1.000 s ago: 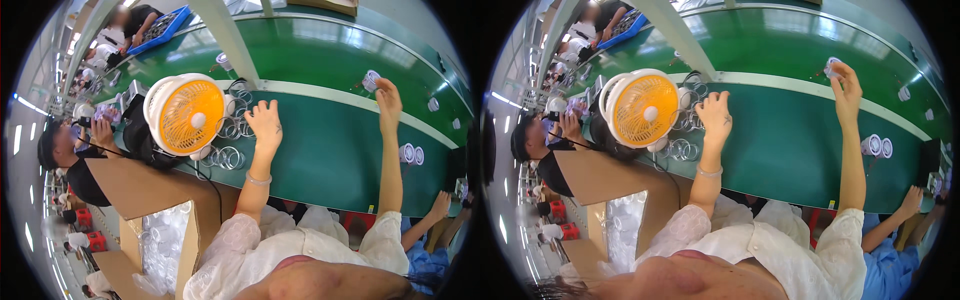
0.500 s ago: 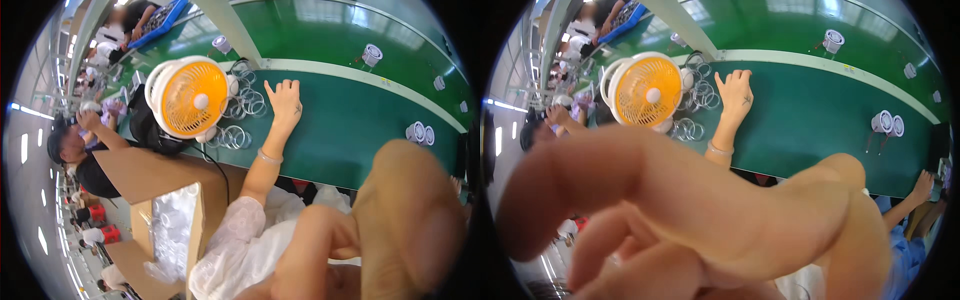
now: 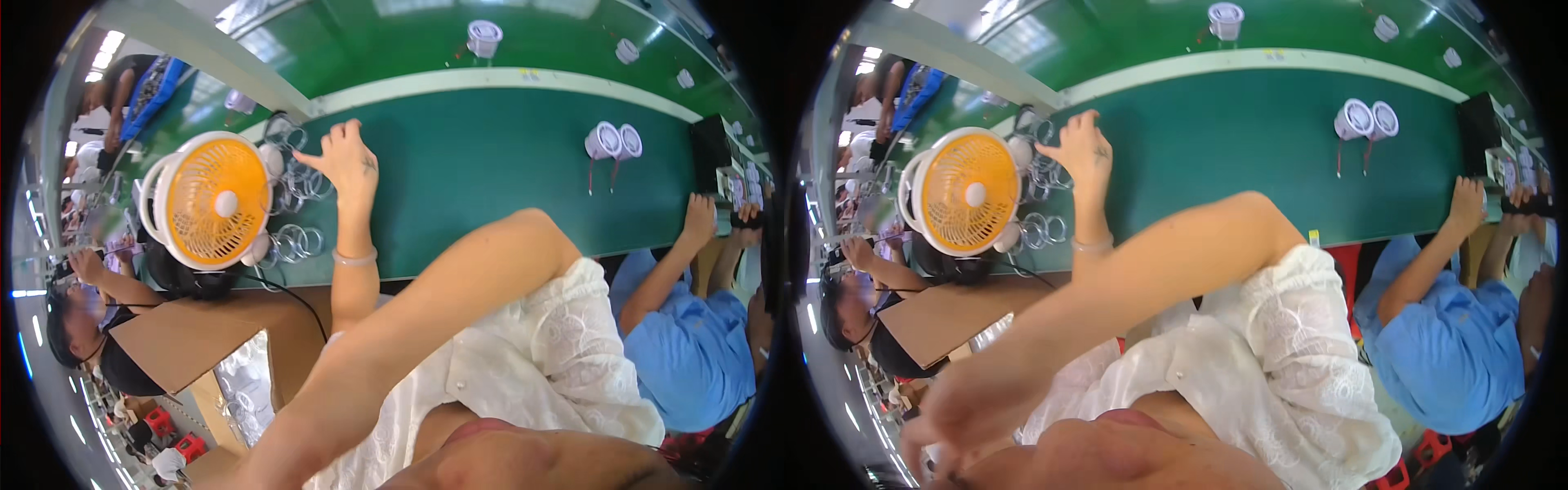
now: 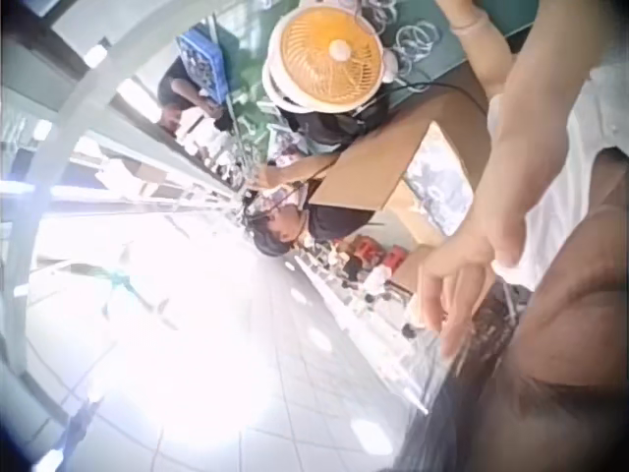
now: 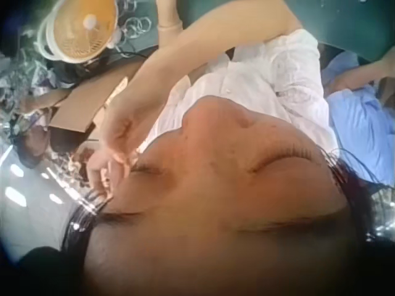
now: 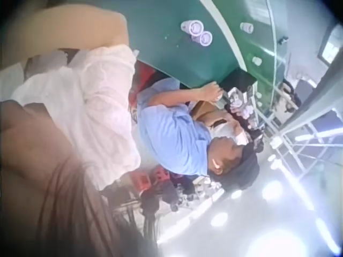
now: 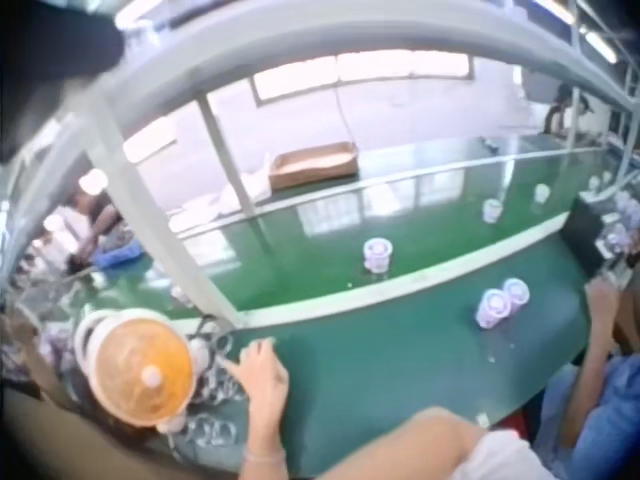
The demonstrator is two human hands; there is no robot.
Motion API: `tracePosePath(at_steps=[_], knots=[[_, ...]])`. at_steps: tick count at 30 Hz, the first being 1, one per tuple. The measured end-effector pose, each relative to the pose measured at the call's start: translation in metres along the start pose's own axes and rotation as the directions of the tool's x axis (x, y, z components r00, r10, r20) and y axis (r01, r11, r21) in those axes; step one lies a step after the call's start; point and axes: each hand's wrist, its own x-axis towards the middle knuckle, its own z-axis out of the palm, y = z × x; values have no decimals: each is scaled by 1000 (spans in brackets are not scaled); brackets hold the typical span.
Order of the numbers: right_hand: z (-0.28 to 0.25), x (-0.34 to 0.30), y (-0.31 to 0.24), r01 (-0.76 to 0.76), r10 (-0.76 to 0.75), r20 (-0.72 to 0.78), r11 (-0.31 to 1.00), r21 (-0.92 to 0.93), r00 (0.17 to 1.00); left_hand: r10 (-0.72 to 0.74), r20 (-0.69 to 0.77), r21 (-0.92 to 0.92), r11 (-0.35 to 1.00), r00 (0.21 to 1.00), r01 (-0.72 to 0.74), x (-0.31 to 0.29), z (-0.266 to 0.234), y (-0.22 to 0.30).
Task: Assembling electronic components into plastic housings on a production line.
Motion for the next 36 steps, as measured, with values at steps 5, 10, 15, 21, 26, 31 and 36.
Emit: tracePosePath(at_steps=[5, 10, 15, 21, 26, 31, 36], knots=[[-21, -48, 40, -82, 67, -57, 947, -311, 996, -45, 140, 65, 997, 989, 36, -3, 11, 16], [-5, -152, -21, -597, -175, -573, -145, -789, 801, -135, 92, 76, 989, 986, 129, -2, -13, 1], [64, -267, -64, -802, -726, -655, -510, 310, 209, -143, 139, 66, 989, 980, 135, -2, -15, -7], [75, -317, -86, -629, -714, -643, -370, 683, -278, -170, 223, -60, 980, 960, 187, -4, -21, -8], [76, -358, -84, -643, -703, -683, -434, 631, -197, 9, 162, -335, 941, 987, 47, 0, -23, 3], [45, -318, -81, -870, -774, -617, -393, 299, 138, 237, 94, -498, 852, 967, -160, 1, -28, 35], [-13, -293, -70, -981, -826, -550, -20, -191, 124, 354, -38, -584, 751, 935, -308, 0, -19, 55]])
